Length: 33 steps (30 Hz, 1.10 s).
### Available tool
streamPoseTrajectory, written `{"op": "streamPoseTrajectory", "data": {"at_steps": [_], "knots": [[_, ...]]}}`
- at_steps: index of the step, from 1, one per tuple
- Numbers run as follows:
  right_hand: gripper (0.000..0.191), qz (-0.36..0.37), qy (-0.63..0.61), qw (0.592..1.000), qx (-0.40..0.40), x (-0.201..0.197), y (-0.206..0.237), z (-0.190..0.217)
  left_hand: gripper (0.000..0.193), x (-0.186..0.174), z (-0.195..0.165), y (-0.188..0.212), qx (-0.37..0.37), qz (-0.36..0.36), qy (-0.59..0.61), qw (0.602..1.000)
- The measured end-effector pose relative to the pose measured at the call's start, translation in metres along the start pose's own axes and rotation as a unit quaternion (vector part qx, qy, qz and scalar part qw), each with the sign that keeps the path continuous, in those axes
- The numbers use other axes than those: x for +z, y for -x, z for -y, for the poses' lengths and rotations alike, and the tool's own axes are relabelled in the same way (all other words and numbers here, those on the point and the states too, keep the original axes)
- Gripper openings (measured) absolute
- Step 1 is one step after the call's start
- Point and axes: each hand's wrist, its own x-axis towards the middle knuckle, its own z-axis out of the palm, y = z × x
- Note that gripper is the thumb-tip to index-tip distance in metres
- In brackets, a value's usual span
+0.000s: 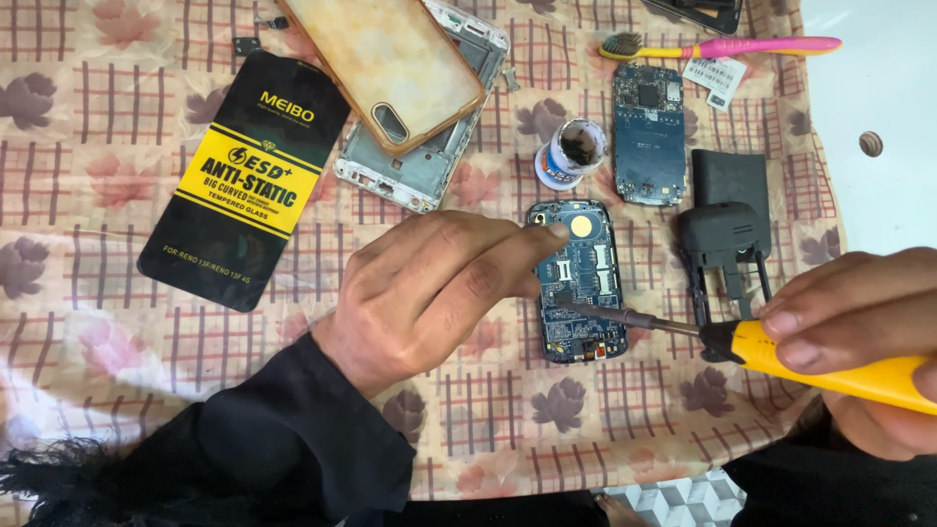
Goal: The person uses a soldering iron to work on a smartphone motherboard, applying heat to various components and joints. The hands hold the board steady while the tool is applied to specific areas on the circuit board.
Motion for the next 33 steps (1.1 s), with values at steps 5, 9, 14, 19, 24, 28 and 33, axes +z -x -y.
{"op": "streamPoseTrajectory", "data": {"at_steps": [5, 9, 14, 19, 24, 28, 33], "knots": [[0.035, -0.042, 0.014, 0.999, -0.004, 0.011, -0.003, -0.001, 0.040, 0.000, 0.000, 0.000, -0.003, 0.000, 0.005, 1.000], [0.034, -0.040, 0.022, 0.998, 0.037, 0.009, 0.002, 0.006, 0.041, 0.000, -0.001, 0.000, -0.006, 0.004, 0.007, 1.000], [0.028, -0.035, -0.007, 0.998, 0.058, 0.004, 0.008, 0.010, 0.041, -0.001, -0.001, -0.001, -0.005, 0.003, 0.008, 1.000], [0.025, -0.033, 0.008, 0.996, 0.079, 0.004, 0.008, 0.011, 0.043, -0.001, 0.000, -0.001, -0.016, 0.002, 0.014, 1.000], [0.024, -0.004, -0.046, 0.995, 0.090, -0.001, 0.002, 0.009, 0.042, 0.000, -0.001, -0.001, -0.015, -0.001, 0.014, 1.000], [0.031, -0.012, -0.121, 0.988, 0.092, -0.004, -0.001, 0.001, 0.041, -0.001, -0.001, -0.002, -0.010, 0.002, 0.013, 1.000], [0.031, -0.030, -0.177, 0.977, 0.117, -0.004, 0.007, -0.004, 0.041, -0.002, -0.001, -0.002, -0.010, 0.004, 0.011, 1.000]]}}
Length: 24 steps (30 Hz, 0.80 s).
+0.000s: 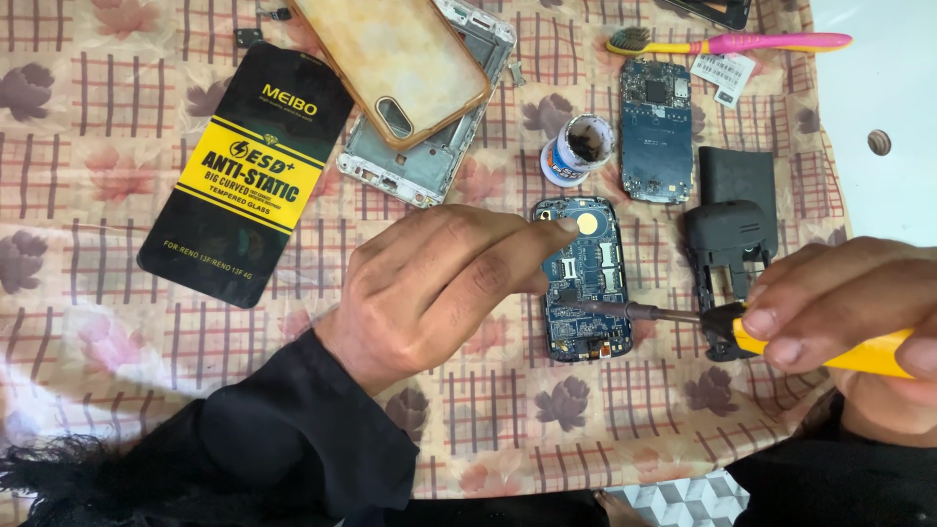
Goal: The person uses a soldering iron to work on a smartphone motherboard, applying heat to various components and joints. The hands hold the board steady while the tool is applied to specific areas on the circuit board.
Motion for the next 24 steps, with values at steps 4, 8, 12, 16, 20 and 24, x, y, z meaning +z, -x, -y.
{"op": "streamPoseTrajectory", "data": {"at_steps": [4, 8, 12, 16, 20, 24], "knots": [[0.031, -0.014, 0.060, 0.997, -0.046, -0.005, 0.008, -0.013, 0.041, 0.001, 0.000, 0.000, 0.003, -0.001, -0.005, 1.000], [0.033, -0.065, 0.122, 0.989, -0.051, -0.011, 0.013, -0.024, 0.041, 0.003, 0.001, 0.001, 0.004, -0.005, -0.002, 1.000], [0.031, -0.065, 0.129, 0.989, -0.038, -0.008, 0.019, -0.018, 0.040, 0.004, 0.001, 0.001, 0.005, -0.007, -0.002, 1.000], [0.026, -0.084, 0.097, 0.992, 0.013, 0.001, 0.020, -0.005, 0.040, 0.002, 0.001, 0.001, 0.005, -0.004, -0.001, 1.000], [0.031, 0.056, 0.018, 0.998, -0.016, -0.014, -0.008, -0.007, 0.041, 0.001, 0.001, 0.001, 0.004, -0.003, 0.001, 1.000], [0.043, 0.173, 0.074, 0.977, 0.096, -0.024, -0.025, 0.011, 0.041, 0.001, 0.001, 0.000, 0.000, -0.004, -0.001, 1.000]]}}
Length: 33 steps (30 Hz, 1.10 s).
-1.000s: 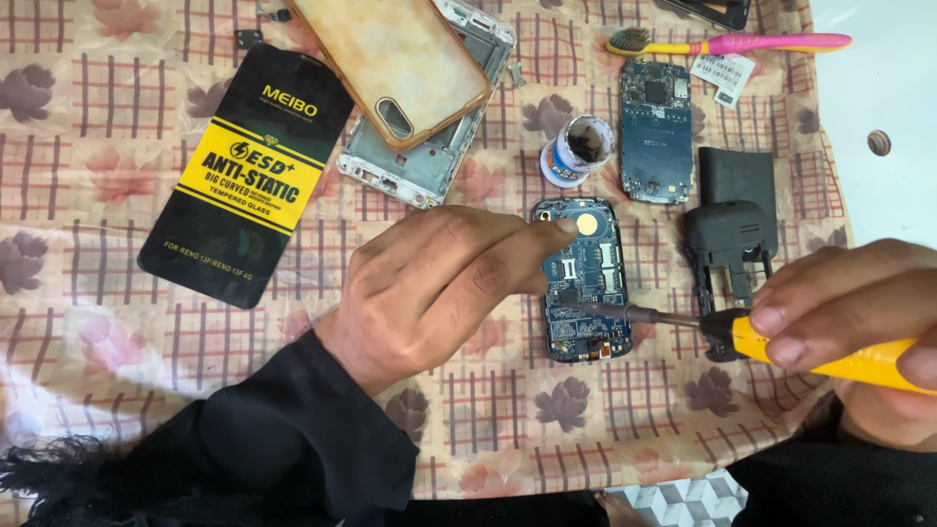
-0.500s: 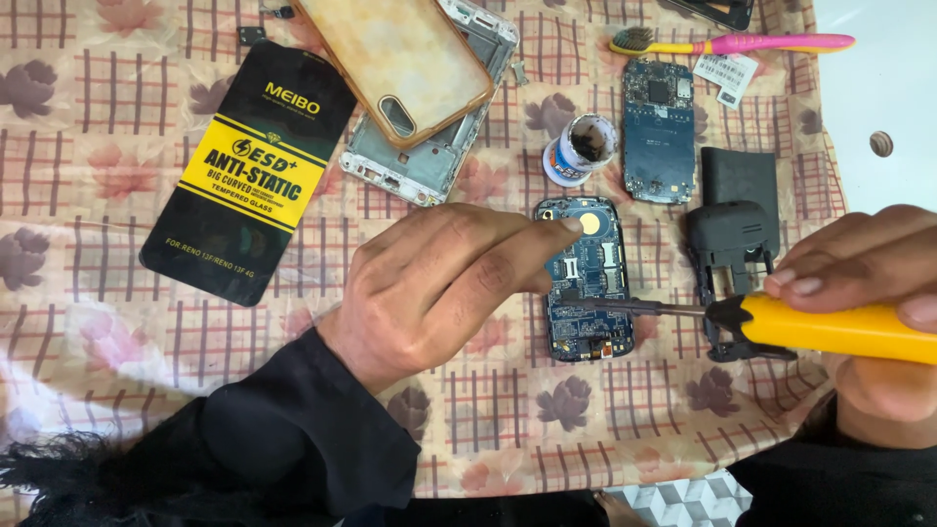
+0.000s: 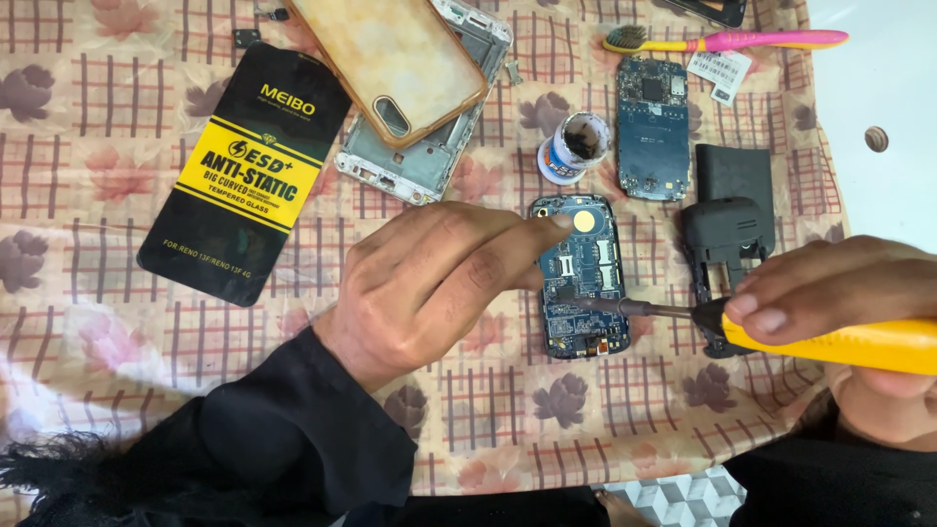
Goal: The person uses a soldering iron to work on a smartphone motherboard, applying heat to various components and joints. The hands hold the board steady while the tool is applied to specific areas on the circuit board.
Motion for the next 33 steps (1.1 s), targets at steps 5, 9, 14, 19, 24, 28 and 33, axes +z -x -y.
{"op": "streamPoseTrajectory", "data": {"at_steps": [5, 9, 14, 19, 24, 28, 33], "knots": [[0.042, -0.190, -0.057, 0.980, 0.031, 0.033, 0.020, -0.004, 0.041, 0.000, 0.001, 0.000, 0.006, -0.002, -0.008, 1.000], [0.034, -0.276, -0.065, 0.958, 0.048, 0.046, 0.050, -0.016, 0.040, 0.000, 0.001, 0.000, 0.008, -0.003, -0.011, 1.000], [0.031, -0.306, -0.020, 0.952, 0.017, 0.052, 0.055, -0.016, 0.041, 0.000, 0.000, 0.000, 0.005, 0.000, -0.003, 1.000], [0.034, -0.218, 0.041, 0.975, -0.018, 0.034, 0.033, -0.009, 0.043, 0.001, 0.001, 0.001, 0.005, 0.001, -0.007, 1.000], [0.046, -0.117, 0.067, 0.991, -0.018, 0.013, 0.040, -0.009, 0.044, 0.002, 0.002, 0.002, 0.006, -0.003, -0.003, 1.000], [0.060, -0.145, 0.090, 0.984, -0.043, 0.017, 0.062, -0.022, 0.044, 0.003, 0.001, 0.002, 0.003, -0.004, -0.001, 1.000], [0.049, -0.184, 0.033, 0.978, -0.087, 0.019, 0.088, -0.045, 0.044, 0.002, 0.000, 0.002, 0.001, -0.003, -0.005, 1.000]]}}
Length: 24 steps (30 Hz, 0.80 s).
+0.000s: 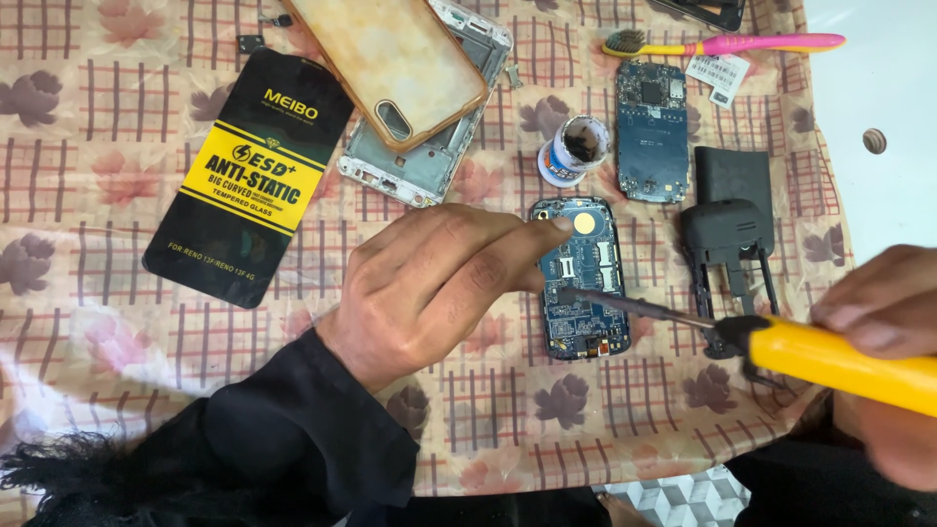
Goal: The person uses a soldering iron to work on a smartphone motherboard, applying heat to various components and joints. The hands hold the board steady while the tool is applied to specific areas on the circuit board.
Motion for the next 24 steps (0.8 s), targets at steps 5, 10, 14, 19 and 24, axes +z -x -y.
{"op": "streamPoseTrajectory", "data": {"at_steps": [5, 10, 14, 19, 24], "knots": [[0.043, -0.102, 0.084, 0.990, 0.037, 0.016, 0.023, -0.002, 0.046, -0.002, 0.002, -0.001, 0.009, 0.006, 0.000, 1.000], [0.038, -0.134, 0.135, 0.978, 0.085, 0.040, 0.008, 0.029, 0.048, -0.003, 0.003, 0.000, 0.011, 0.011, 0.016, 1.000], [0.040, -0.138, 0.092, 0.981, 0.098, 0.052, -0.027, 0.041, 0.046, -0.001, 0.003, 0.001, 0.014, 0.005, -0.007, 1.000], [0.065, -0.067, 0.053, 0.992, -0.090, 0.046, -0.056, 0.014, 0.043, 0.000, 0.003, 0.001, 0.014, 0.001, -0.010, 1.000], [0.057, 0.035, 0.047, 0.988, -0.141, 0.031, -0.059, 0.011, 0.041, 0.000, 0.003, 0.001, 0.015, -0.002, -0.011, 1.000]]}}
